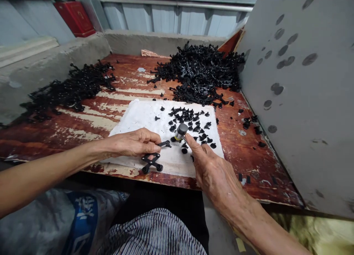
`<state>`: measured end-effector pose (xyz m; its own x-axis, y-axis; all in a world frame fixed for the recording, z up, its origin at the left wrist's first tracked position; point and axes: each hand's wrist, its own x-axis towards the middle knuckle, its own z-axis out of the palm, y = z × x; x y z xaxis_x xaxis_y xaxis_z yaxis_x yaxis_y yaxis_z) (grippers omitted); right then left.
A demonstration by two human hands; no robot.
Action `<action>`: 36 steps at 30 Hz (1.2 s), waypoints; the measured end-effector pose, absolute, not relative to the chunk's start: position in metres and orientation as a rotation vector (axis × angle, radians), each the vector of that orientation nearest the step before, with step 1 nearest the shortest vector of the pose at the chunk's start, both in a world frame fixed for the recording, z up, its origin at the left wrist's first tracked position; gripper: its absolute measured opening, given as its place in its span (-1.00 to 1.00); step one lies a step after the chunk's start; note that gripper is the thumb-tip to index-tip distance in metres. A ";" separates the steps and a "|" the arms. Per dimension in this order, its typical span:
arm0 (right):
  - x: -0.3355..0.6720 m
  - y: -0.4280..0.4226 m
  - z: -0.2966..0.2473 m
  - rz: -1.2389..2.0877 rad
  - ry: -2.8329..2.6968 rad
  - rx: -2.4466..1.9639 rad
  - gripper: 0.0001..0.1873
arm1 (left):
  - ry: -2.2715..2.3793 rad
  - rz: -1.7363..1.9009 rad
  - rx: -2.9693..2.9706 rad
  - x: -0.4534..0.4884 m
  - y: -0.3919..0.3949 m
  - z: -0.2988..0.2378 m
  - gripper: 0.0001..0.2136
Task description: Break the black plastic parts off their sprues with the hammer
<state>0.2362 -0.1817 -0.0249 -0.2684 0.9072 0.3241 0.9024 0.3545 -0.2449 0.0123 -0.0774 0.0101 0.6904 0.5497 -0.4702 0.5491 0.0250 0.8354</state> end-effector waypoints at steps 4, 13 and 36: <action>0.238 -0.185 -0.026 0.066 -2.195 -1.560 -0.35 | 0.968 -0.035 1.720 0.018 -0.076 0.009 -0.85; 0.236 -0.188 -0.029 0.100 -2.100 -1.508 -0.39 | 1.049 -0.032 1.591 0.009 -0.073 0.011 -0.82; 0.229 -0.201 -0.037 0.196 -2.009 -1.373 -0.31 | 0.949 0.041 1.454 0.003 -0.075 0.006 -0.85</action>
<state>0.2293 -0.2006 -0.0373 -0.2061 0.8685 0.4509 0.7650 0.4303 -0.4792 0.0034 -0.0748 0.0059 0.6514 0.5566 -0.5156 0.5095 0.1826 0.8409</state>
